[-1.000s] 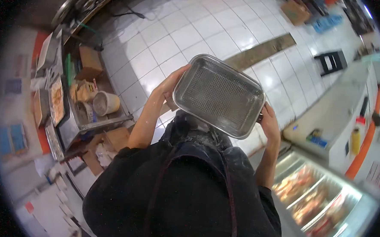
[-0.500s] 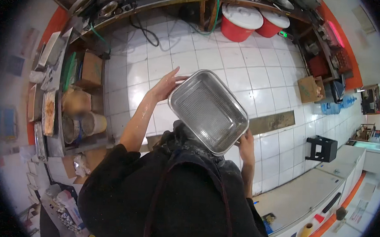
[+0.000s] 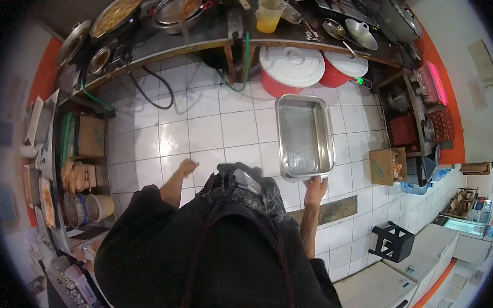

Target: The person whisks eggs in a pitcher, pours them into a frying pan on a stove, and uses a spatula to scramble them, while also checking other pots on the stove and retrieving items from a refrigerator.

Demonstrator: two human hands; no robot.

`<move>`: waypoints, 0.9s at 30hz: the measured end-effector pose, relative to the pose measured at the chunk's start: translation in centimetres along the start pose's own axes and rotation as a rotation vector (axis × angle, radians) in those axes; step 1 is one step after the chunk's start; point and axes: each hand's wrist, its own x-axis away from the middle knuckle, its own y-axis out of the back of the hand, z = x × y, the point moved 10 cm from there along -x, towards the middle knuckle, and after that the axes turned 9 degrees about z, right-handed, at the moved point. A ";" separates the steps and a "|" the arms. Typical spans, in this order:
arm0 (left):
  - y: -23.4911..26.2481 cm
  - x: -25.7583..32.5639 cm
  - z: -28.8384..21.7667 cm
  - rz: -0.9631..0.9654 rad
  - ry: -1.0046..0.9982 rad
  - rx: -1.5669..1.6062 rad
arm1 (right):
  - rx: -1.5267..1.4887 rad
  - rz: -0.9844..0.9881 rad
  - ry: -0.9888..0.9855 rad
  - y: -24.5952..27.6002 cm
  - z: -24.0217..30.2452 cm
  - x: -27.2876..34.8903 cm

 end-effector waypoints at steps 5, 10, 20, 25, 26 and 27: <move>-3.8 -2.5 -1.0 0.084 0.259 0.229 | -0.142 0.007 0.077 -1.3 4.5 -16.9; -2.7 -11.9 -10.1 0.125 0.274 0.259 | -0.118 -0.132 0.243 0.4 10.7 -31.9; 15.7 -23.1 -46.0 -0.266 -0.264 0.923 | -0.270 -0.406 0.523 12.9 26.1 -59.7; 20.5 -22.8 -50.1 -0.475 -0.261 0.843 | -0.240 -0.632 0.433 23.0 27.7 -77.1; 19.8 -21.7 -50.9 -0.498 -0.200 0.813 | -0.233 -0.615 0.495 24.9 28.2 -81.0; 18.9 -20.6 -51.6 -0.520 -0.138 0.783 | -0.228 -0.597 0.556 27.0 28.5 -84.9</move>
